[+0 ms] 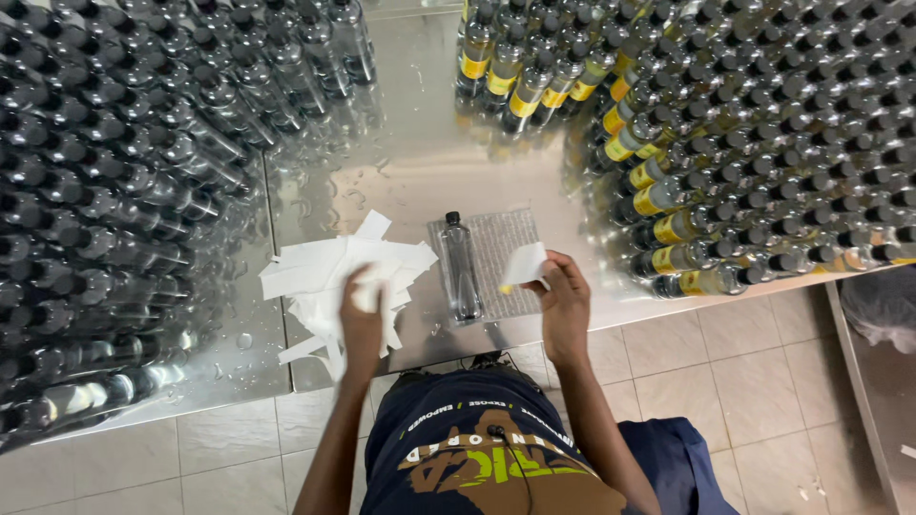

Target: The person applies labels to plastic bottles and secures the caps by hand at a stainless steel table surrounded by stacks of bottles.

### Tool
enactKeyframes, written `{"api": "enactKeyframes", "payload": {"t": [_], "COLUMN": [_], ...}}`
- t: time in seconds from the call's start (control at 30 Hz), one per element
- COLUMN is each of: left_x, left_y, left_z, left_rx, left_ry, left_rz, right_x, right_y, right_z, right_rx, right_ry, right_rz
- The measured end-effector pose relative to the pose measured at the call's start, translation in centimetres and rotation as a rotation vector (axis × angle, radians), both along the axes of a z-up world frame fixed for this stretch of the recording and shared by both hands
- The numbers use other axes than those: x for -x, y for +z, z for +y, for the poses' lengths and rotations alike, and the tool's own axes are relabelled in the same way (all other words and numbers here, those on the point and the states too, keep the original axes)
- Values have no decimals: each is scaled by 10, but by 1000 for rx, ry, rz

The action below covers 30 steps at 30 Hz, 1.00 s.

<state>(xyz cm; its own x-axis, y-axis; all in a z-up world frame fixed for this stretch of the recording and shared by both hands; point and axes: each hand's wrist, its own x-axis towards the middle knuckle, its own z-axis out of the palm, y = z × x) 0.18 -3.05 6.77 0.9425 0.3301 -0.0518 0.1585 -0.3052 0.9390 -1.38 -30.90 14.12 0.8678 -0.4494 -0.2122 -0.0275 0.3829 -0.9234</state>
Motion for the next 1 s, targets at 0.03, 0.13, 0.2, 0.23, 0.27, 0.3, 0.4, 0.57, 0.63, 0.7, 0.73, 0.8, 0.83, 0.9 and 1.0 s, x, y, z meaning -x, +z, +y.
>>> {"api": "enactKeyframes", "payload": {"t": [0.03,0.13,0.2,0.23,0.27,0.3,0.4,0.57,0.63,0.7,0.73,0.8,0.83,0.9,1.0], "left_x": [3,10,7,3,-2,-6,-6,-12,-15,-19,-17,-14,-14,-13,-10], "left_y": [11,38,44,36,28,20,47,40,33,32,37,48,54,65,37], "left_z": [-25,-84,-111,-116,-120,-124,-129,-120,-117,-115,-114,-112,-112,-111,-108], "left_rx": [4,-1,-111,-114,-103,-92,158,361,411,371,370,254,254,132,142], "left_ry": [-3,-507,-552,-553,-539,-524,-500,-488,-492,-537,-533,-663,-661,-803,-702], "left_rz": [1,-380,-428,-433,-402,-372,-186,18,76,85,86,121,120,220,198], "right_x": [0,-3,-7,-7,-6,-6,-8,-10,-12,-16,-18,-23,-24,-24,-23], "right_y": [2,1,-9,-8,-8,-7,18,49,41,19,5,-22,-25,-30,-16], "right_z": [4,14,14,15,17,19,20,-5,-22,-40,-42,-47,-46,-44,-40], "right_rx": [4,-81,-57,-58,-52,-46,7,104,201,524,523,505,505,558,587], "right_ry": [-3,64,96,96,98,100,165,294,303,348,352,463,465,519,462], "right_rz": [1,9,7,1,-10,-20,-5,-47,-37,35,36,49,48,115,159]}}
